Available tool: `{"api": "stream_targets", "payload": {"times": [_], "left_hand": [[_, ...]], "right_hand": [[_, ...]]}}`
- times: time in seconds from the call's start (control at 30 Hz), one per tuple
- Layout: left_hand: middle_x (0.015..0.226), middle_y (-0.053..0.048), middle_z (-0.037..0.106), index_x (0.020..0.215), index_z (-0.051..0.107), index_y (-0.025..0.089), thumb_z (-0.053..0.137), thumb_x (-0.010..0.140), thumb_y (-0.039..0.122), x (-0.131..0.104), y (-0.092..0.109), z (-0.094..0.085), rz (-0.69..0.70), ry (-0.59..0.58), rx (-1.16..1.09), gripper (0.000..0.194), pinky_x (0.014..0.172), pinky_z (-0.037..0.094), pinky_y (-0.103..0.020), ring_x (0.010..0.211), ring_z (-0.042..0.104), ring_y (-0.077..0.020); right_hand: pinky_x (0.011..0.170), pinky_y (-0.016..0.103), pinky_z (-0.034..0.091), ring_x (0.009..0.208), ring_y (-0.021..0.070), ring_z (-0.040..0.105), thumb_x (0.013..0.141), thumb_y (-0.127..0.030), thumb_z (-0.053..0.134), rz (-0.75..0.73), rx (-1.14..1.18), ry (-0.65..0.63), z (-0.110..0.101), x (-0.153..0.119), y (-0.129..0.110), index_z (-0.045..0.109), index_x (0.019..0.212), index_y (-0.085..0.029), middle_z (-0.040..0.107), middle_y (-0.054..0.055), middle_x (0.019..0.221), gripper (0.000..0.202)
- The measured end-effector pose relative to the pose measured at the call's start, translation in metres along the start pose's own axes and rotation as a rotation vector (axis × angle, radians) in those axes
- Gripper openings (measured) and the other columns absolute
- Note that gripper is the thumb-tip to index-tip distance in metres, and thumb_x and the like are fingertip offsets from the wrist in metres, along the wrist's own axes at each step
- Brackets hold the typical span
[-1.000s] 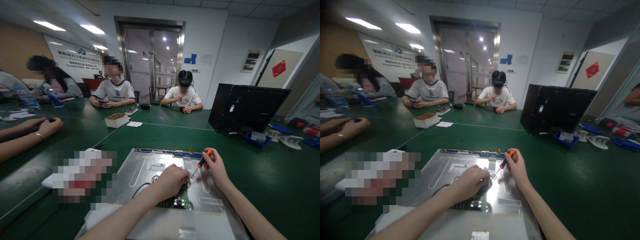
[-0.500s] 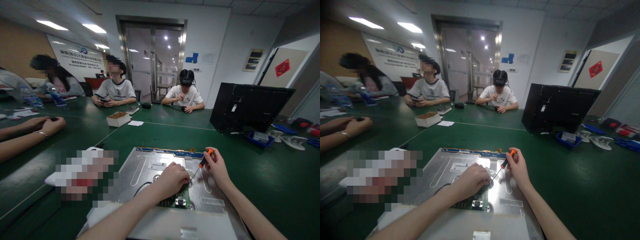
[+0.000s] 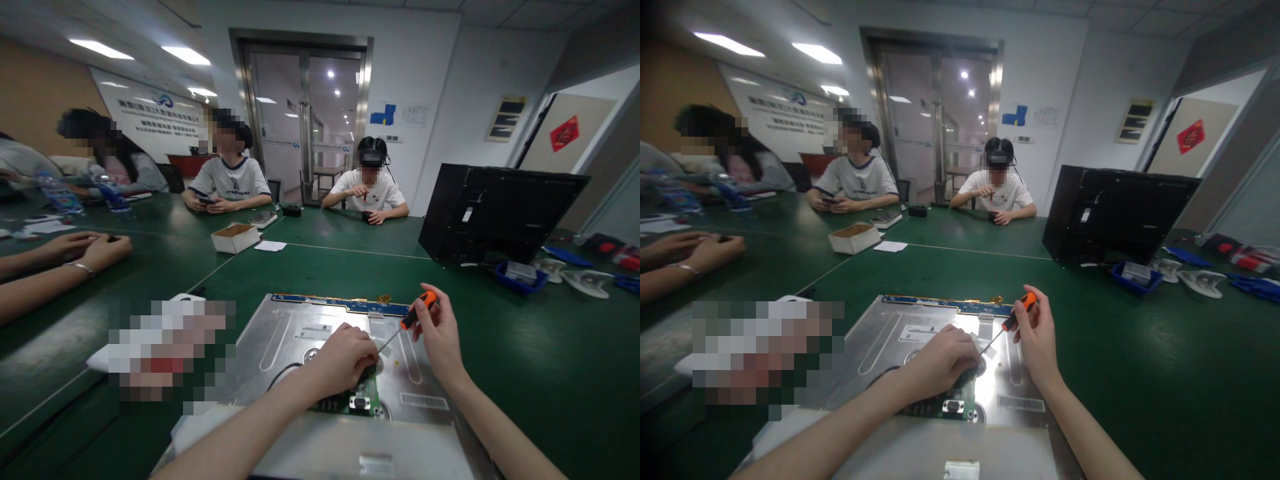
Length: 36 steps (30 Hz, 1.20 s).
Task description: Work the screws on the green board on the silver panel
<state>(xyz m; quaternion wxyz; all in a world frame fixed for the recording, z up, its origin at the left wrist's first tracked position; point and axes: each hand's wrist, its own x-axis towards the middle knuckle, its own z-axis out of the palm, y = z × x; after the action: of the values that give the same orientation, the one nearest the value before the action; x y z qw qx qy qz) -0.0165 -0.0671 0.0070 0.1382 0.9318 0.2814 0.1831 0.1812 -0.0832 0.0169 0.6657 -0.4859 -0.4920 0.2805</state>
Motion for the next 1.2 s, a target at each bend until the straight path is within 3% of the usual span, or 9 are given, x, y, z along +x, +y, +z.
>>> {"api": "stream_targets", "payload": {"times": [0.47,0.7,0.93,1.2], "left_hand": [[0.079,0.000,0.068,0.087,0.057,0.018,0.063,0.075,0.002,0.000,0.002,0.001,-0.078,0.047,-0.010,0.020,0.079,0.040,-0.032,0.076,0.063,-0.0198],[0.080,-0.001,0.068,0.088,0.057,0.018,0.062,0.075,0.002,-0.001,0.005,-0.001,-0.066,0.043,0.024,0.021,0.078,0.041,-0.032,0.077,0.063,-0.0207],[0.080,-0.001,0.068,0.087,0.057,0.019,0.062,0.076,0.004,-0.001,0.005,-0.001,-0.082,0.036,0.008,0.019,0.078,0.041,-0.032,0.078,0.064,-0.0208],[0.082,-0.002,0.067,0.088,0.056,0.018,0.060,0.078,0.004,-0.001,0.006,-0.003,-0.078,0.012,0.010,0.018,0.078,0.041,-0.033,0.079,0.063,-0.0210]], "right_hand": [[0.043,0.020,0.048,0.050,0.0087,0.054,0.092,-0.039,0.057,-0.302,-0.239,-0.059,0.001,-0.021,0.002,0.047,0.126,-0.027,0.056,-0.003,0.079,0.038],[0.042,0.019,0.049,0.051,0.0092,0.059,0.094,-0.036,0.054,-0.384,-0.263,-0.098,0.002,-0.022,-0.002,0.046,0.125,-0.028,0.057,-0.003,0.079,0.033],[0.052,0.026,0.057,0.068,0.0153,0.067,0.093,-0.037,0.055,-0.423,-0.329,-0.142,0.001,-0.022,-0.005,0.047,0.128,-0.027,0.061,0.002,0.091,0.037],[0.049,0.025,0.057,0.059,0.0127,0.065,0.094,-0.033,0.053,-0.464,-0.342,-0.144,-0.001,-0.023,-0.005,0.046,0.129,-0.027,0.061,0.001,0.088,0.036]]}}
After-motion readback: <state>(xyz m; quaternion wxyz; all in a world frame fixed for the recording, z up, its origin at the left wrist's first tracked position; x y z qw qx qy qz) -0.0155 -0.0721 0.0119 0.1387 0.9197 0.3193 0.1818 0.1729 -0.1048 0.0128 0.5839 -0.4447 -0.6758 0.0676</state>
